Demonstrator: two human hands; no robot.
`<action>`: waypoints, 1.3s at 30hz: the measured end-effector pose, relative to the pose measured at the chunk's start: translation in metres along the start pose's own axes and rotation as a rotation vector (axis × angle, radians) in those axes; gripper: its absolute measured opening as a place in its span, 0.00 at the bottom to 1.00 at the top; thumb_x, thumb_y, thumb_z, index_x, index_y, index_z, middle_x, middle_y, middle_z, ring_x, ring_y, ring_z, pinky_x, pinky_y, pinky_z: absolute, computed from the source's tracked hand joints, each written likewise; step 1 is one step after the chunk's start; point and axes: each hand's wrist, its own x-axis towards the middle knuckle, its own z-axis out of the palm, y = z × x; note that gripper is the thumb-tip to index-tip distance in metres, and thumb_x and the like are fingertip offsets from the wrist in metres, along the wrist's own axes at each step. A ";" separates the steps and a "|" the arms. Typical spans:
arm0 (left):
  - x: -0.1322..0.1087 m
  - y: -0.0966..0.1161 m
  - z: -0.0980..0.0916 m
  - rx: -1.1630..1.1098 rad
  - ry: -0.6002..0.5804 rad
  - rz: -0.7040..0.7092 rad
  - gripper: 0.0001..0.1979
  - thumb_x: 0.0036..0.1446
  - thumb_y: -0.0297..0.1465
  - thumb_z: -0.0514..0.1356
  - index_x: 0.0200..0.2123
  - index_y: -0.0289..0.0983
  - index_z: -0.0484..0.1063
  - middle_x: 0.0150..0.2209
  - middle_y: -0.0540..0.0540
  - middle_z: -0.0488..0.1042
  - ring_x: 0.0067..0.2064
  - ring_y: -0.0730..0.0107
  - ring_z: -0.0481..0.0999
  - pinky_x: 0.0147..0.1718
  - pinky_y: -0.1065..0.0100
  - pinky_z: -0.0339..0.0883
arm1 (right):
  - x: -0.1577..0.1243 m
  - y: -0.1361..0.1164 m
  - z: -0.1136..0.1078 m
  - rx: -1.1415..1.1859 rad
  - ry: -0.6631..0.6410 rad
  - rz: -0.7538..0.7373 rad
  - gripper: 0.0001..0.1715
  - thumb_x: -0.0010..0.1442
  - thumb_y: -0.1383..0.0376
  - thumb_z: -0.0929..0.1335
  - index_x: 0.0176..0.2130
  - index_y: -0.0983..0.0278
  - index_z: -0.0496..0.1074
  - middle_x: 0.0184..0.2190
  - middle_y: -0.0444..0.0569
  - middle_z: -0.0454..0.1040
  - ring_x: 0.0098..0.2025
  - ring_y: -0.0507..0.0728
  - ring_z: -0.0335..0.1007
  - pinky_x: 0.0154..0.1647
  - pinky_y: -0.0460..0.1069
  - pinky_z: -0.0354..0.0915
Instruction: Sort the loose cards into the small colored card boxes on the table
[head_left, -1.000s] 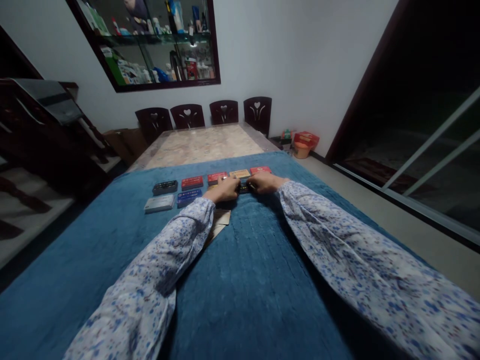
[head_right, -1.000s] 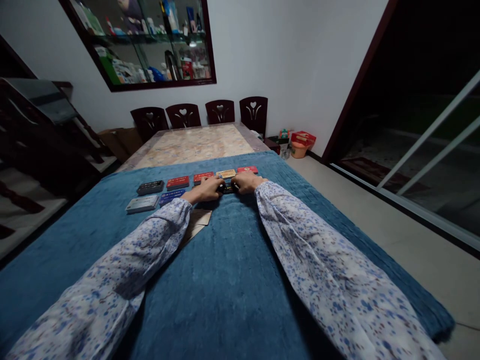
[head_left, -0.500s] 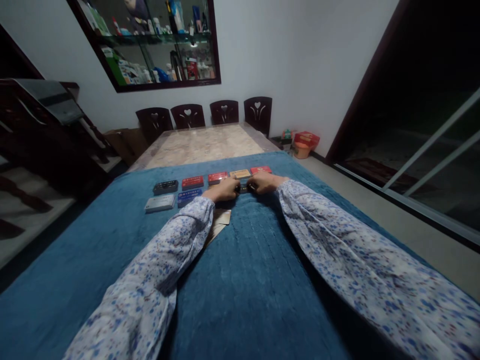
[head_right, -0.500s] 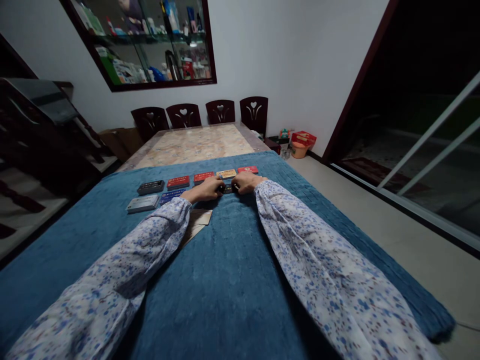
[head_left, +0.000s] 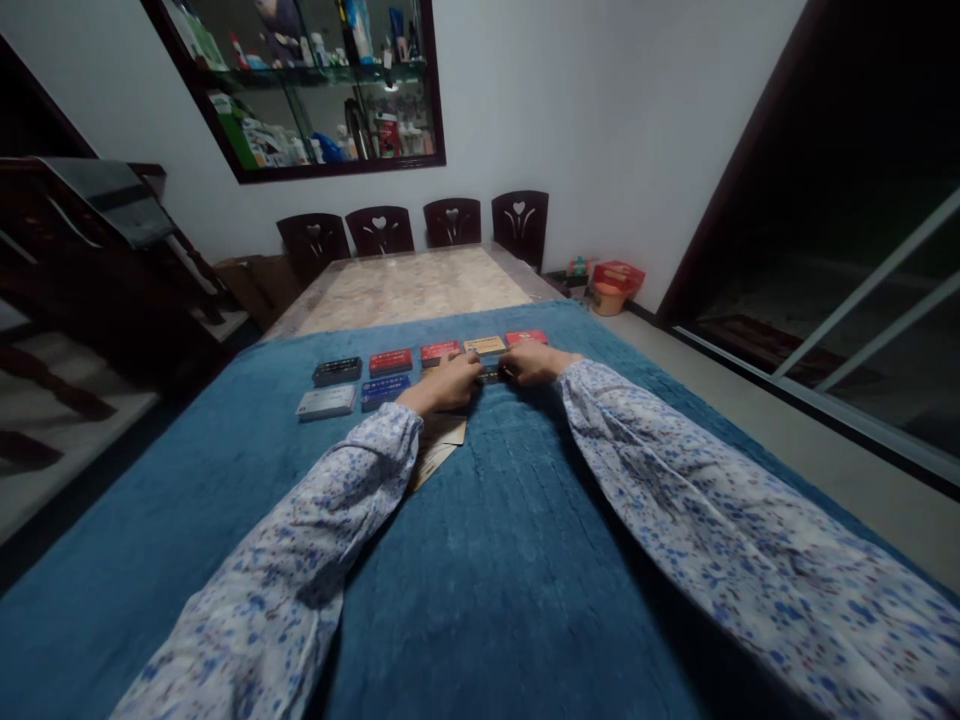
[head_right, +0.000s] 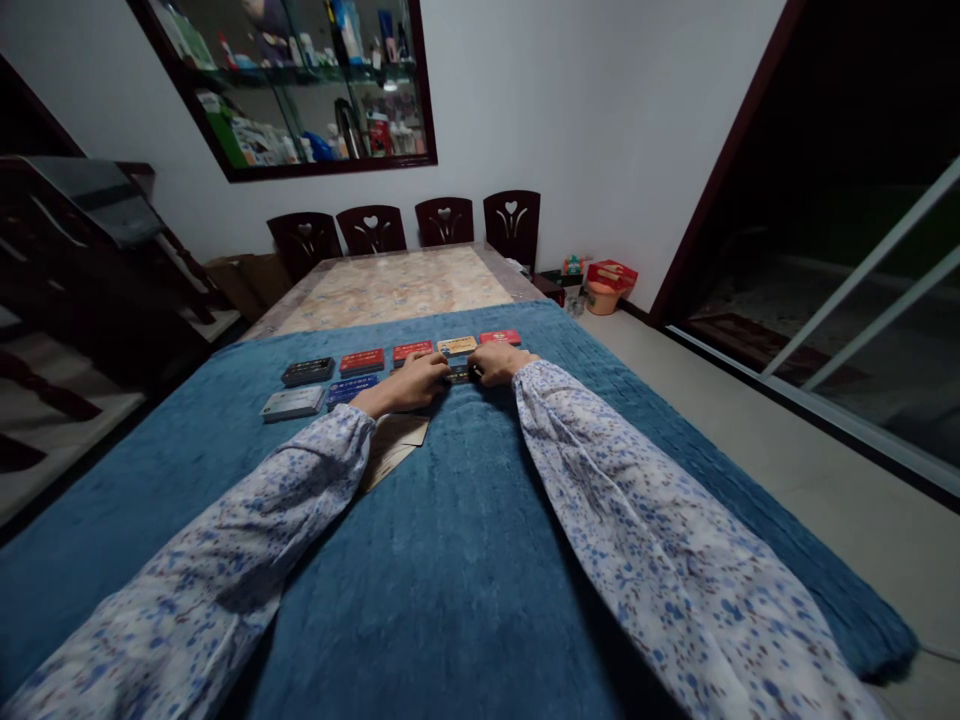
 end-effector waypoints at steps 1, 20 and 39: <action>-0.005 0.000 0.000 -0.007 0.019 0.009 0.15 0.58 0.24 0.58 0.47 0.35 0.77 0.55 0.35 0.74 0.59 0.48 0.72 0.61 0.47 0.60 | -0.002 -0.001 0.000 -0.011 0.017 0.001 0.24 0.58 0.70 0.71 0.54 0.63 0.80 0.51 0.58 0.80 0.52 0.64 0.77 0.47 0.51 0.68; -0.120 0.010 -0.003 -0.138 0.083 -0.022 0.11 0.63 0.26 0.55 0.43 0.38 0.77 0.48 0.40 0.78 0.52 0.58 0.74 0.57 0.53 0.59 | -0.037 -0.070 0.017 0.109 0.312 -0.155 0.14 0.65 0.65 0.69 0.50 0.60 0.80 0.50 0.54 0.79 0.54 0.65 0.63 0.46 0.55 0.52; -0.136 0.021 -0.012 -0.083 -0.039 -0.090 0.08 0.57 0.21 0.57 0.32 0.37 0.74 0.39 0.43 0.73 0.41 0.62 0.70 0.41 0.63 0.63 | -0.043 -0.106 0.015 0.202 0.184 -0.264 0.13 0.66 0.60 0.71 0.49 0.60 0.79 0.53 0.55 0.77 0.52 0.63 0.64 0.43 0.52 0.54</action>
